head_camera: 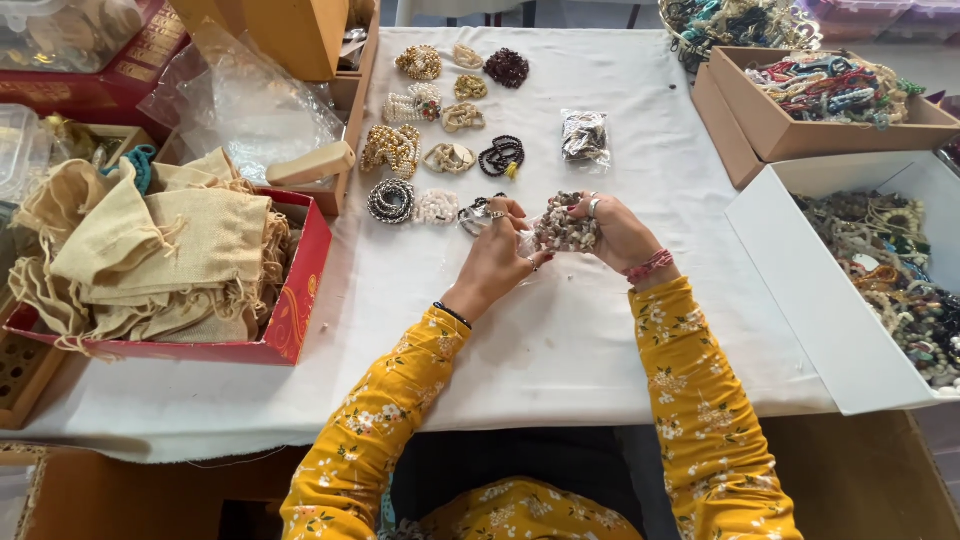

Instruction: Picking up jewelry items from a table and putting them into small plastic bags.

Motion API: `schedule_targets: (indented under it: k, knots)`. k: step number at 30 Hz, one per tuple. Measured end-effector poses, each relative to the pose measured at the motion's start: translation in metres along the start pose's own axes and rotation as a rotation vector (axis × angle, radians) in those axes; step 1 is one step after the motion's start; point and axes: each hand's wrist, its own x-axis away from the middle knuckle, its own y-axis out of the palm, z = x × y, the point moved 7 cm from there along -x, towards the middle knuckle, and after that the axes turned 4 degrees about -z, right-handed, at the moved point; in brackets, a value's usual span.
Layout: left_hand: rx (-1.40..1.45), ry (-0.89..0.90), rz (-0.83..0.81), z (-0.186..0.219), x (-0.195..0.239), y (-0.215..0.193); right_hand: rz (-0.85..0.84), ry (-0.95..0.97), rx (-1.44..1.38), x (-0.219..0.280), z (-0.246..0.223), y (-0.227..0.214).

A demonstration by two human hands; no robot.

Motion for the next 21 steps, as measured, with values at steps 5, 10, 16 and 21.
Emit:
schedule_targets:
  k: [5,10,16,21]
  knots:
    - [0.026,-0.153,-0.082,-0.014,-0.003,0.003,0.078,0.02,-0.037,-0.002,0.001,-0.004]
    - [-0.056,-0.129,-0.07,-0.014,0.001,-0.001,0.072,-0.006,-0.081,-0.002,-0.003,-0.007]
    - [-0.131,-0.161,-0.011,-0.019,0.001,-0.005,0.072,-0.016,-0.092,-0.001,-0.004,-0.005]
    - [0.021,-0.198,0.029,-0.011,-0.001,-0.02,0.049,-0.032,-0.091,-0.001,-0.006,-0.001]
